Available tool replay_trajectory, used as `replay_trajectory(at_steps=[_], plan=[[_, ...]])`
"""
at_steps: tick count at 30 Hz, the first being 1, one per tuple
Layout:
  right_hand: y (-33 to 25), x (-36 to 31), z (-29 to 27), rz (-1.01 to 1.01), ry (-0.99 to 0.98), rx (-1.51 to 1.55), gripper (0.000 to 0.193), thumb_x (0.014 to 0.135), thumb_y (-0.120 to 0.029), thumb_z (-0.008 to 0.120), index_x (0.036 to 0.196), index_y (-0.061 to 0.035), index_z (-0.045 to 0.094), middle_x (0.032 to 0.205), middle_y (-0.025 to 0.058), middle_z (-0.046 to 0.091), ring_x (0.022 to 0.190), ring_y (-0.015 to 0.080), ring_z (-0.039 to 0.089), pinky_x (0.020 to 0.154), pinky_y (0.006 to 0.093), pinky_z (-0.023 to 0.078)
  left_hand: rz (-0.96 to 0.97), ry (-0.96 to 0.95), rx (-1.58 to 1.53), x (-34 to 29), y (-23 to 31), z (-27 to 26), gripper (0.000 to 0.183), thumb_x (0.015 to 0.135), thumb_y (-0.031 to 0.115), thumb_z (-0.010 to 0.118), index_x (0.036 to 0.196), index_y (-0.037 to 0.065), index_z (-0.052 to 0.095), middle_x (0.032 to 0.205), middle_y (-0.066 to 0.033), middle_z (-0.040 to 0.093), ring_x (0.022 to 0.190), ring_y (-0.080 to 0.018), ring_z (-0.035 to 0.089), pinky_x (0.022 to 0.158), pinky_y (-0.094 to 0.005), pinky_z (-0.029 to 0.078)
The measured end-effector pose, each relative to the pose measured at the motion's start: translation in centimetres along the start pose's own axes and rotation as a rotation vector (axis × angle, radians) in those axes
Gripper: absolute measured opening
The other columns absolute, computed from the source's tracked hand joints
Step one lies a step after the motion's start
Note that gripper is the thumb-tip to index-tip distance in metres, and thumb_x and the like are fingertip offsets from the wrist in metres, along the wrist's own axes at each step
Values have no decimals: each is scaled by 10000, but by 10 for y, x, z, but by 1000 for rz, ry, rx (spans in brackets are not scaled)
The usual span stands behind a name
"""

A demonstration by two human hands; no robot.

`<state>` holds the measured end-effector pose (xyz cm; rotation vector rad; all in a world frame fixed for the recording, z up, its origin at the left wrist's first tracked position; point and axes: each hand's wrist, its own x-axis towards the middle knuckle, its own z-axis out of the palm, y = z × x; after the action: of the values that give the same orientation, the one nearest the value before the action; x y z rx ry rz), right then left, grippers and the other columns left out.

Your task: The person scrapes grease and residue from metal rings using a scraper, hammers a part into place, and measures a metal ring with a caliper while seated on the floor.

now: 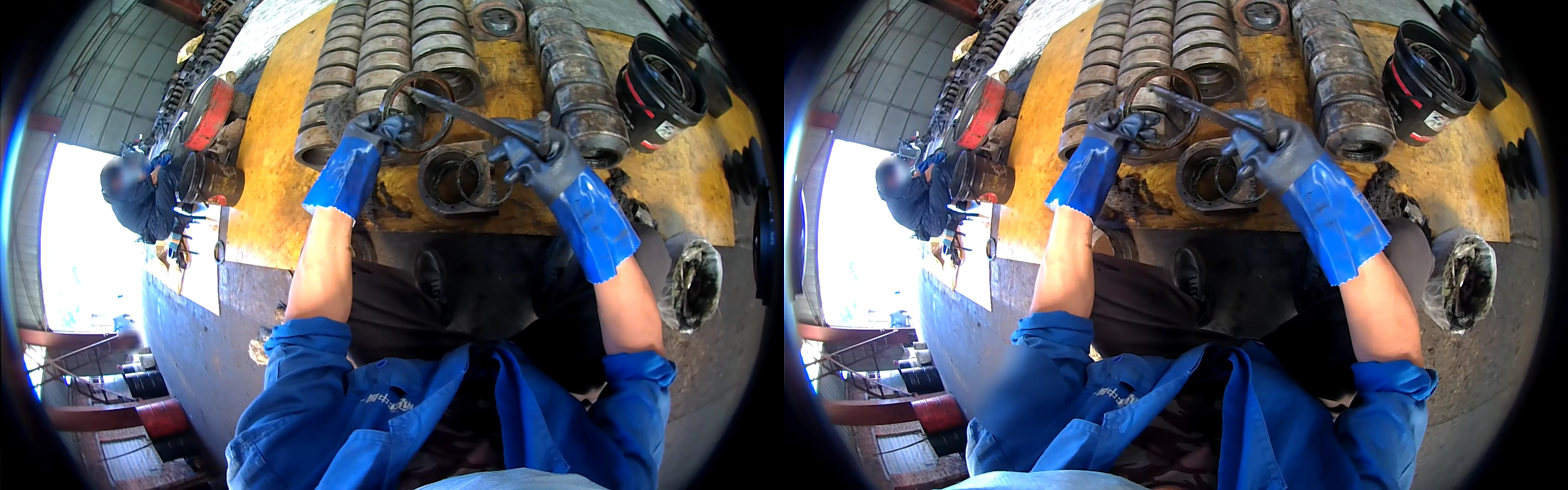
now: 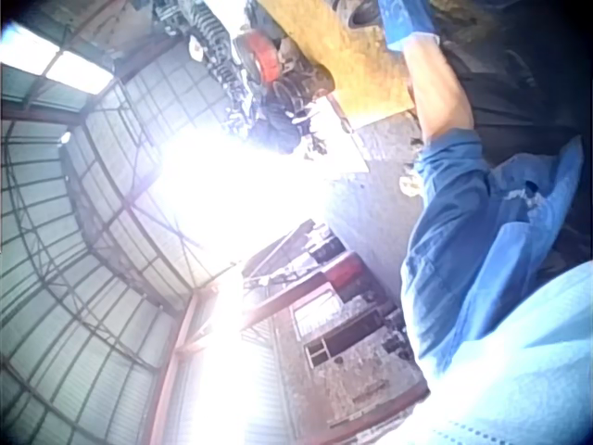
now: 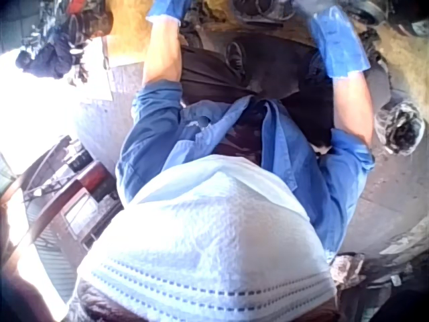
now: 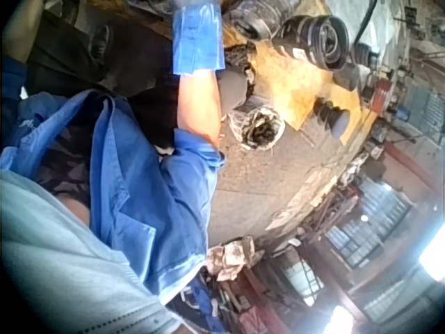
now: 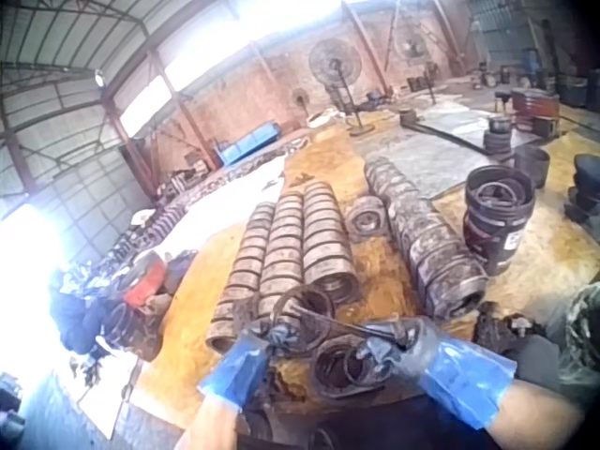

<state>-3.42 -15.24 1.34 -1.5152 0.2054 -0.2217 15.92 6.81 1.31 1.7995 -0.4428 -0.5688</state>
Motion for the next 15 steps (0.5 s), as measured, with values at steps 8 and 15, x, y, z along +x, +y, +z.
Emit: replay_trajectory(at_steps=[8, 15], plan=[[-14, -2, -20, 63, 108, -15, 260, 934, -121, 547, 1171, -25, 591, 884, 109, 692, 808, 161, 683, 579, 243, 548, -4, 102, -21, 8, -4, -16, 253, 931, 219, 575, 1051, 19, 673, 965, -50, 711, 671, -87, 567, 574, -204, 421], [-9, -1, -19, 92, 110, -23, 262, 930, -109, 547, 1171, -12, 585, 917, 129, 685, 823, 185, 682, 586, 264, 567, 73, 146, -106, 4, 11, -15, 213, 916, 181, 606, 1061, 28, 639, 1019, -111, 694, 829, -158, 680, 519, -222, 469]])
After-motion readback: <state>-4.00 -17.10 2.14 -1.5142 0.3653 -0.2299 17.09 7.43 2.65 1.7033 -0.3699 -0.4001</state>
